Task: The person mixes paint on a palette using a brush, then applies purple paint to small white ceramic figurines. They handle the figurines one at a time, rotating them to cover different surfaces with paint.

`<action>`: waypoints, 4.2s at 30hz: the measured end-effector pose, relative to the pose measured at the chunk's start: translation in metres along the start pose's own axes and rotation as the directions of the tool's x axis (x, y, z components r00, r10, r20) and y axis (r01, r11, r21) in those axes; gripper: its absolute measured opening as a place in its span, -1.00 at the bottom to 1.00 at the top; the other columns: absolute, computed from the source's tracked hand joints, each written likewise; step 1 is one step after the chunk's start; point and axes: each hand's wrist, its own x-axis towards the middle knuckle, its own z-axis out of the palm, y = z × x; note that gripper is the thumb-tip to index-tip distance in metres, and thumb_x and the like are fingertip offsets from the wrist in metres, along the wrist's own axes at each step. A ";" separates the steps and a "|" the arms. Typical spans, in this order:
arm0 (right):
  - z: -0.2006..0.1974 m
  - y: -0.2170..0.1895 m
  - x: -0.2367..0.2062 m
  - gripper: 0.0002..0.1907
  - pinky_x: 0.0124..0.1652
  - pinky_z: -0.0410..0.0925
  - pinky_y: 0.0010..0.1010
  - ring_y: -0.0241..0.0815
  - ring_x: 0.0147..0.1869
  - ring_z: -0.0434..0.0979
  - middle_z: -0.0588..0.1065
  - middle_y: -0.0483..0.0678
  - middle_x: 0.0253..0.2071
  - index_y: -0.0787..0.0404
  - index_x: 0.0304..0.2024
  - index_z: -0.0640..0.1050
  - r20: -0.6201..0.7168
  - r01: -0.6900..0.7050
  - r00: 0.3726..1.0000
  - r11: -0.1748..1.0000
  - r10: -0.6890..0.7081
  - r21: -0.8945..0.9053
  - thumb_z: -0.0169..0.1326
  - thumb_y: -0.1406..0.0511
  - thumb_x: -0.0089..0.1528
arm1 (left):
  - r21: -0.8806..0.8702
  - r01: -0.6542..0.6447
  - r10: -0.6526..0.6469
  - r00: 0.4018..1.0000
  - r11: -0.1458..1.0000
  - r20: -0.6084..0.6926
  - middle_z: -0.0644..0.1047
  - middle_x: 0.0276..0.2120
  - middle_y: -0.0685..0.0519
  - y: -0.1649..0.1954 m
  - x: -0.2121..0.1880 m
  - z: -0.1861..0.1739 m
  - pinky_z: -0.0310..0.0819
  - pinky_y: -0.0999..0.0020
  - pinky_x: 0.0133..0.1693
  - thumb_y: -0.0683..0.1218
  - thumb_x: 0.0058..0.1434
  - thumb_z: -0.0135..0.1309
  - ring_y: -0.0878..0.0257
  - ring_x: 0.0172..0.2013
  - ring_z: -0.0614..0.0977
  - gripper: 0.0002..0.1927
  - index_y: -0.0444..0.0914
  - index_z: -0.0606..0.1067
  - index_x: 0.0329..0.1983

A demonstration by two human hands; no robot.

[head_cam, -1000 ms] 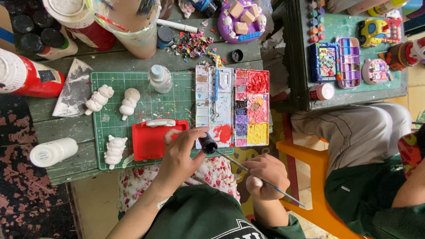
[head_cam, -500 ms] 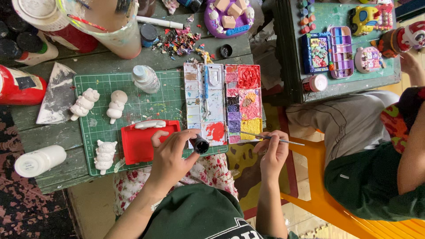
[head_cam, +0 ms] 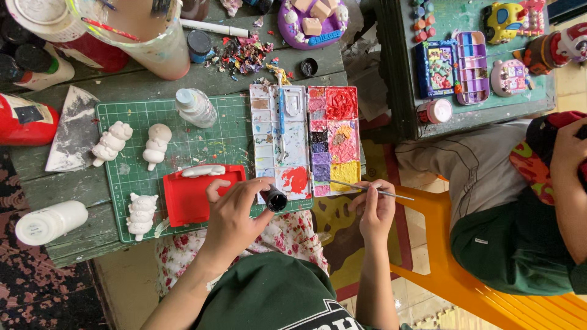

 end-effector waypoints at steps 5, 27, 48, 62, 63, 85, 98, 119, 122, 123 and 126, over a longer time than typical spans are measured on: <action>-0.006 0.000 -0.004 -0.93 -0.40 0.28 -0.60 -0.32 -0.38 0.57 0.56 0.19 0.00 0.21 0.02 0.26 0.051 0.060 0.997 0.998 -0.059 -0.032 -0.16 0.39 0.49 | 0.000 0.004 -0.004 1.000 1.000 0.002 0.63 -0.02 0.19 0.000 0.000 0.001 0.13 0.13 0.12 -0.15 -0.02 0.40 0.28 -0.08 0.67 -0.40 -0.14 0.39 0.07; -0.008 -0.011 -0.018 -0.81 -0.01 0.55 -0.31 0.00 0.18 0.58 0.50 0.31 0.07 0.28 -0.12 0.26 0.215 0.254 0.945 0.967 -0.245 -0.014 -0.17 0.63 0.39 | 0.032 -0.011 0.010 1.000 0.999 0.013 0.63 -0.02 0.19 0.002 0.001 0.004 0.13 0.13 0.12 -0.13 0.01 0.41 0.27 -0.09 0.67 -0.40 -0.14 0.39 0.09; 0.079 -0.115 -0.029 -0.79 -0.40 0.43 -0.40 -0.06 -0.35 0.66 0.60 0.05 -0.29 0.19 -0.42 0.32 0.362 0.835 0.549 0.519 -0.754 -0.184 0.10 0.41 0.24 | -0.081 -0.013 0.013 1.000 0.997 -0.009 0.56 0.12 0.05 -0.001 -0.004 0.002 0.24 0.10 0.21 -0.27 0.00 0.32 0.13 0.11 0.60 -0.39 -0.21 0.34 0.11; 0.111 -0.109 -0.012 -0.69 -0.47 0.22 -0.50 -0.27 -0.44 0.54 0.64 0.02 -0.19 0.21 -0.12 0.42 0.527 0.930 0.363 0.267 -0.768 -0.251 0.30 0.36 0.20 | -0.024 -0.040 0.039 0.999 0.999 -0.009 0.57 0.10 0.09 0.004 -0.002 -0.005 0.18 0.07 0.21 -0.27 0.02 0.31 0.20 0.07 0.61 -0.43 -0.20 0.36 0.09; 0.111 -0.109 -0.013 -0.69 -0.47 0.21 -0.50 -0.28 -0.45 0.54 0.64 0.01 -0.19 0.20 -0.15 0.43 0.535 0.924 0.379 0.282 -0.755 -0.257 0.31 0.37 0.18 | -0.020 -0.041 0.041 0.999 0.999 -0.011 0.57 0.10 0.10 0.004 -0.002 -0.004 0.18 0.07 0.21 -0.27 0.02 0.31 0.20 0.07 0.61 -0.43 -0.20 0.36 0.08; 0.104 -0.077 -0.029 -0.86 -0.46 0.27 -0.48 -0.25 -0.46 0.57 0.66 0.01 -0.27 0.24 -0.51 0.46 0.334 0.727 0.685 0.641 -0.647 -0.246 0.16 0.51 0.03 | -0.011 -0.047 0.047 0.999 0.999 0.009 0.58 0.12 0.09 0.000 -0.005 0.003 0.10 0.06 0.25 -0.30 0.00 0.29 0.20 0.06 0.63 -0.38 -0.21 0.31 0.11; 0.094 -0.052 -0.042 -0.79 -0.48 0.37 -0.49 -0.19 -0.58 0.59 0.60 0.19 -0.34 0.23 -0.04 0.25 0.003 0.695 0.719 0.718 -0.695 -0.037 -0.01 0.45 0.35 | 0.074 0.009 -0.010 1.000 0.997 0.007 0.59 0.09 0.13 -0.001 -0.003 0.003 0.01 0.02 0.29 -0.21 0.01 0.35 0.23 0.08 0.62 -0.38 -0.19 0.34 0.12; 0.014 -0.007 -0.004 -0.80 -0.28 0.53 -0.41 -0.14 -0.02 0.62 0.53 0.22 0.03 0.20 0.05 0.25 -0.087 0.152 0.986 0.980 -0.142 0.128 -0.14 0.53 0.44 | 0.181 0.062 -0.057 0.998 0.981 -0.035 0.55 0.00 0.11 -0.004 -0.003 0.005 0.09 0.08 0.14 -0.06 0.05 0.38 0.16 -0.01 0.58 -0.45 -0.16 0.44 0.10; 0.014 -0.004 -0.005 -0.79 -0.24 0.54 -0.38 -0.14 0.05 0.60 0.52 0.22 0.03 0.21 0.05 0.24 -0.079 0.173 0.983 0.978 -0.165 0.113 -0.14 0.54 0.44 | 0.177 0.059 -0.056 0.998 0.983 -0.024 0.56 0.00 0.11 -0.003 -0.004 0.005 0.10 0.10 0.14 -0.06 0.07 0.38 0.17 -0.02 0.58 -0.46 -0.16 0.44 0.10; 0.014 -0.004 -0.005 -0.79 -0.25 0.54 -0.38 -0.14 0.04 0.59 0.52 0.22 0.03 0.21 0.05 0.24 -0.079 0.174 0.983 0.977 -0.165 0.121 -0.14 0.55 0.44 | 0.175 0.058 -0.056 0.998 0.983 -0.017 0.56 0.00 0.11 -0.003 -0.004 0.006 0.10 0.11 0.13 -0.06 0.07 0.38 0.17 -0.02 0.58 -0.46 -0.16 0.44 0.10; 0.015 -0.003 -0.004 -0.79 -0.25 0.53 -0.38 -0.15 0.03 0.59 0.52 0.21 0.03 0.21 0.05 0.24 -0.090 0.174 0.983 0.974 -0.163 0.144 -0.14 0.55 0.44 | 0.179 0.053 -0.050 0.999 0.982 -0.022 0.56 0.00 0.11 -0.002 -0.004 0.005 0.10 0.11 0.13 -0.05 0.07 0.39 0.17 -0.02 0.59 -0.46 -0.16 0.44 0.10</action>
